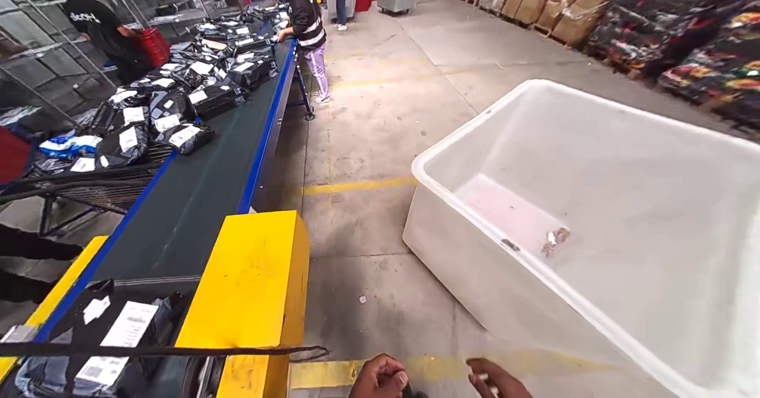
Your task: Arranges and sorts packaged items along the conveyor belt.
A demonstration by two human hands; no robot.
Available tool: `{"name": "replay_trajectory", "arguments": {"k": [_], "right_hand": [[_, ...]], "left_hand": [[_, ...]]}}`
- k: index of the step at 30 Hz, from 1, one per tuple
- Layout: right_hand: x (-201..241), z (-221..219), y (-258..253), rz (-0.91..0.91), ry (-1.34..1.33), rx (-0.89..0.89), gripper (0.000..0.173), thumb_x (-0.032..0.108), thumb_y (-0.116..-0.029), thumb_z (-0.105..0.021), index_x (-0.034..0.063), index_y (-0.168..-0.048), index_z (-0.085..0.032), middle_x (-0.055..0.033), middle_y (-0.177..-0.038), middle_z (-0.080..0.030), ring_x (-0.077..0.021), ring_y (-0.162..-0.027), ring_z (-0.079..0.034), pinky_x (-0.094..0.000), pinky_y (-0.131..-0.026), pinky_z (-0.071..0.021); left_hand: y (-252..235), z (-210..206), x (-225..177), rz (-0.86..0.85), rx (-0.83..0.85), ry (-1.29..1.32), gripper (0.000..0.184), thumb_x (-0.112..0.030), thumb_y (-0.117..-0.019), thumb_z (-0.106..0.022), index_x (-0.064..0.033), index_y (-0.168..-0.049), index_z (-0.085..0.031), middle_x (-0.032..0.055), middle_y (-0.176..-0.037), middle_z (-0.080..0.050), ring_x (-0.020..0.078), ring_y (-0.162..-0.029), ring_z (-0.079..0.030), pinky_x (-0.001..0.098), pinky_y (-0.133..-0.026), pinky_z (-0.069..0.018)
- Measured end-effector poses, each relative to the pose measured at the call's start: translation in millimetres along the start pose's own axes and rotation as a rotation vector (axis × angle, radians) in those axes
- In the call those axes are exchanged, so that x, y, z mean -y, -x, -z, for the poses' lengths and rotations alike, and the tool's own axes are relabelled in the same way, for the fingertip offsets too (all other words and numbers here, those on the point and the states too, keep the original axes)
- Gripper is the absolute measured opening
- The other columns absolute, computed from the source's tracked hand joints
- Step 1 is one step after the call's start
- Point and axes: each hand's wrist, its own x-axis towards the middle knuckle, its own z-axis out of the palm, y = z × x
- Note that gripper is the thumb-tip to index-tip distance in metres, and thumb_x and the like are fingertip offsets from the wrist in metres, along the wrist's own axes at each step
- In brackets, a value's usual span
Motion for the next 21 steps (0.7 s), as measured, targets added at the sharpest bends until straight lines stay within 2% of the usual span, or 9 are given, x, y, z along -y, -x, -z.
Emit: {"name": "replay_trajectory", "arguments": {"k": [3, 5, 7, 9, 12, 15, 18, 21], "right_hand": [[24, 101, -99, 0.216, -0.009, -0.141, 0.034, 0.033, -0.1026, -0.060, 0.0103, -0.126, -0.068, -0.0078, -0.113, -0.073, -0.0207, -0.092, -0.074, -0.0453, -0.079, -0.0632], [42, 150, -165, 0.324, 0.020, -0.197, 0.033, 0.036, -0.1027, -0.057, 0.0141, -0.124, -0.069, -0.0033, -0.112, -0.073, -0.0146, -0.091, -0.073, -0.0392, -0.077, -0.0639], [59, 185, -232, 0.406, 0.076, -0.233, 0.035, 0.039, -0.1034, -0.054, 0.0153, -0.124, -0.069, -0.0028, -0.113, -0.072, -0.0143, -0.094, -0.072, -0.0390, -0.079, -0.0630], [69, 207, -293, 0.442, 0.136, -0.236, 0.036, 0.041, -0.1037, -0.054, 0.0164, -0.126, -0.068, -0.0041, -0.117, -0.070, -0.0173, -0.102, -0.070, -0.0428, -0.086, -0.0613], [87, 227, -387, 0.465, 0.180, -0.227, 0.037, 0.041, -0.1032, -0.054, 0.0168, -0.128, -0.068, -0.0062, -0.121, -0.070, -0.0217, -0.107, -0.069, -0.0471, -0.090, -0.0592], [103, 241, -459, 0.422, 0.148, -0.134, 0.035, 0.038, -0.1030, -0.056, 0.0147, -0.126, -0.069, -0.0066, -0.117, -0.072, -0.0218, -0.100, -0.072, -0.0468, -0.087, -0.0607], [117, 253, -512, 0.380, 0.093, -0.017, 0.030, 0.034, -0.1016, -0.059, 0.0124, -0.119, -0.071, -0.0058, -0.108, -0.074, -0.0205, -0.090, -0.073, -0.0455, -0.081, -0.0623], [138, 258, -568, 0.394, 0.009, 0.059, 0.029, 0.031, -0.1022, -0.061, 0.0098, -0.120, -0.070, -0.0071, -0.106, -0.075, -0.0199, -0.088, -0.074, -0.0441, -0.080, -0.0631]], "left_hand": [[-32, -4, -48, -0.069, -0.069, 0.171, 0.051, -0.022, -0.1022, -0.063, 0.0017, -0.144, -0.047, 0.0170, -0.117, -0.071, 0.0278, -0.099, -0.073, 0.0473, -0.089, -0.0610], [-66, 1, -71, -0.152, -0.155, 0.242, 0.067, -0.018, -0.1020, -0.064, 0.0004, -0.156, -0.028, 0.0187, -0.116, -0.071, 0.0302, -0.098, -0.073, 0.0488, -0.089, -0.0615], [-117, 23, -101, -0.232, -0.271, 0.308, 0.079, -0.013, -0.1019, -0.062, -0.0025, -0.161, -0.010, 0.0205, -0.114, -0.071, 0.0323, -0.094, -0.074, 0.0500, -0.086, -0.0622], [-173, 56, -141, -0.295, -0.411, 0.373, 0.084, -0.011, -0.1024, -0.060, -0.0072, -0.162, -0.001, 0.0209, -0.116, -0.071, 0.0336, -0.091, -0.074, 0.0505, -0.084, -0.0629], [-274, 153, -229, -0.441, -0.606, 0.495, 0.081, -0.011, -0.1046, -0.055, -0.0126, -0.163, 0.001, 0.0229, -0.121, -0.069, 0.0367, -0.092, -0.074, 0.0511, -0.081, -0.0631], [-346, 273, -346, -0.557, -0.773, 0.582, 0.078, -0.016, -0.1064, -0.055, -0.0147, -0.163, -0.002, 0.0224, -0.124, -0.068, 0.0364, -0.091, -0.074, 0.0510, -0.080, -0.0633], [-383, 391, -464, -0.651, -0.871, 0.517, 0.081, -0.021, -0.1061, -0.057, -0.0144, -0.163, 0.000, 0.0209, -0.124, -0.067, 0.0338, -0.090, -0.074, 0.0492, -0.078, -0.0637], [-395, 501, -571, -0.675, -0.927, 0.417, 0.081, -0.026, -0.1052, -0.058, -0.0101, -0.161, -0.002, 0.0200, -0.123, -0.067, 0.0327, -0.089, -0.074, 0.0489, -0.077, -0.0640]]}}
